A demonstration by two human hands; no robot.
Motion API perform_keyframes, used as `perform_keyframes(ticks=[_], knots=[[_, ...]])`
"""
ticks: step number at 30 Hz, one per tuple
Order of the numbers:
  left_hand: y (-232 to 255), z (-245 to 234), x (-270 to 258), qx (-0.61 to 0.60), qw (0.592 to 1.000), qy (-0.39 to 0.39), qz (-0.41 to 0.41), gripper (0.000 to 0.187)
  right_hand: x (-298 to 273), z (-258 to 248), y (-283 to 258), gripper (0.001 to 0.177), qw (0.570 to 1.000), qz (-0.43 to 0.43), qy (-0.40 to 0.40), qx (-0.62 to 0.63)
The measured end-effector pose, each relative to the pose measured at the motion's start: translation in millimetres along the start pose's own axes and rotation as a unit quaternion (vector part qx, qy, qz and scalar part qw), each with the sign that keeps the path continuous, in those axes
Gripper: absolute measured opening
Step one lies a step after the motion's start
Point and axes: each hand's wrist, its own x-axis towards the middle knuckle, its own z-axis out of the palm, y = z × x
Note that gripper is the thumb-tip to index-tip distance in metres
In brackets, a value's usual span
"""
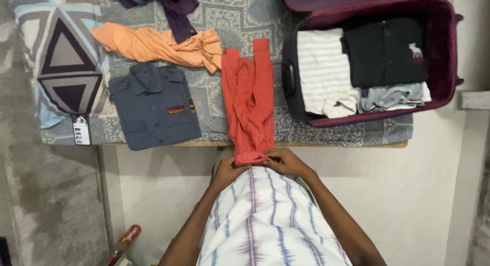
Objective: The person folds a black shirt, buttons it, and places it into a suitcase. They then fold a red shirt and place it into the suitcase as well. Finally, they pick up a purple shirt and begin to fold it.
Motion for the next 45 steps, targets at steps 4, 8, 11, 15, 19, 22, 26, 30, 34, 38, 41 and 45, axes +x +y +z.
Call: perform_keyframes(ticks=[4,8,11,15,19,22,26,30,34,38,41,45], knots=[[-1.1,-1.1,11.5,0.054,0.997,0.021,-0.047,0.036,14.4,0.6,20.3,0.025,0.999,0.027,-0.017,0.04],[1.2,-15.1,61.1,0.026,0.997,0.06,-0.039,0.035,55.4,-8.8,60.9,0.025,0.998,0.007,0.029,0.061],[8.8,-27.6,125.8,-0.114,0.986,0.077,-0.099,0.038,105.0,-26.4,89.2,0.025,0.994,0.074,0.059,0.045],[3.6,-56.0,217.0,0.177,0.974,0.129,-0.059,0.044,173.1,-60.4,102.6,0.031,0.984,0.108,0.144,-0.002],[-35.9,-71.0,314.0,0.179,0.962,0.189,0.081,0.062,241.0,-89.8,126.6,0.029,0.965,0.1,0.234,-0.056],[-68.0,-75.9,377.0,0.193,0.963,0.182,0.036,0.065,279.6,-102.1,158.8,0.028,0.949,0.11,0.272,-0.118],[-86.6,-82.3,419.2,0.198,0.955,0.213,0.056,0.08,303.7,-102.1,184.9,0.036,0.924,0.041,0.34,-0.172],[-80.5,-85.8,390.1,0.209,0.942,0.264,0.022,0.087,289.8,-54.2,200.7,0.043,0.898,0.06,0.369,-0.23],[-92.5,-70.3,317.6,0.242,0.929,0.247,-0.131,0.104,247.9,9.7,213.2,0.064,0.896,0.151,0.364,-0.204],[-137.8,-57.8,273.2,0.232,0.924,0.212,-0.219,0.129,232.7,40.3,236.2,0.091,0.862,0.273,0.418,-0.093],[-164.4,-56.6,274.2,0.173,0.935,0.21,-0.229,0.13,229.3,43.7,241.0,0.094,0.864,0.309,0.396,-0.016],[-178.5,-56.5,290.8,0.17,0.93,0.219,-0.24,0.115,236.3,31.6,253.0,0.084,0.881,0.258,0.386,0.094]])
